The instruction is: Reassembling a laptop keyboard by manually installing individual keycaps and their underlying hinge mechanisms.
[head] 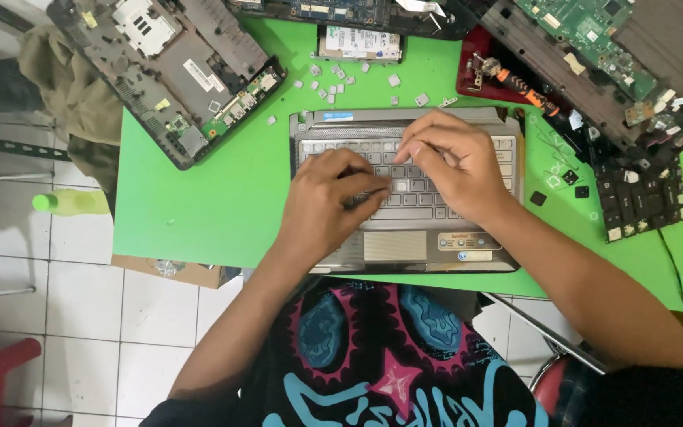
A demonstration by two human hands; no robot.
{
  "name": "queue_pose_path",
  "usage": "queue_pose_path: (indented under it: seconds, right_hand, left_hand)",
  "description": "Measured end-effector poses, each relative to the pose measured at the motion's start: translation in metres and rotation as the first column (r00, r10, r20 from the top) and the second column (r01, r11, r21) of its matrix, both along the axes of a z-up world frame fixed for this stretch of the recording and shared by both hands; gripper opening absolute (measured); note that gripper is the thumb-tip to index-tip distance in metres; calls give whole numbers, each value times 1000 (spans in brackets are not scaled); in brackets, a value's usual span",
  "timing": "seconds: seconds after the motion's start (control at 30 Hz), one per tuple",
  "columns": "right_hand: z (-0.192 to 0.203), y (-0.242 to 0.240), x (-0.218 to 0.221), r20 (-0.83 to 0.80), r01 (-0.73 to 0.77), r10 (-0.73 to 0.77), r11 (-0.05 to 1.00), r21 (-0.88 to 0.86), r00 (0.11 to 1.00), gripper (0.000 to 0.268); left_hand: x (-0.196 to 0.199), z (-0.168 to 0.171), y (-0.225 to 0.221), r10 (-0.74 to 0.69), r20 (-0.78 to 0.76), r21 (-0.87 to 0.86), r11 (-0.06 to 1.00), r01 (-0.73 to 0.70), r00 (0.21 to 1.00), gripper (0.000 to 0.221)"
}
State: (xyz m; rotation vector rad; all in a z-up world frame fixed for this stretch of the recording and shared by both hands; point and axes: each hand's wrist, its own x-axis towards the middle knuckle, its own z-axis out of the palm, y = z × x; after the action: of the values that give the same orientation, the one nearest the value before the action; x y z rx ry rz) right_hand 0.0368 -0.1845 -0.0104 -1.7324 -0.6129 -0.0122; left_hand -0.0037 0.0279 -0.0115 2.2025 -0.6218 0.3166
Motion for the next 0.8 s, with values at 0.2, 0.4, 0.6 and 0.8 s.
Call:
queue_pose_path:
  seconds: [0.2,0.4,0.6,0.8]
  right_hand:
    - [6,2,-6,204,14,19,988,-157,979,23]
    - [17,-2,-25,537,77,246,857,-509,807,11]
    - [13,-13,-29,515,74,306,803,-591,801,11]
    - [-8,-11,-32,592,120,324,800,-587,738,13]
  left_hand:
    - [1,-11,1,4,-8,-34,999,-5,1000,13]
    - [0,-26,5,-75,166,150,987,50,983,4]
    - [-20,8,8,-144,248,452,892,17,958,17]
    - [-18,7,10,-170,200,465,883,59,965,22]
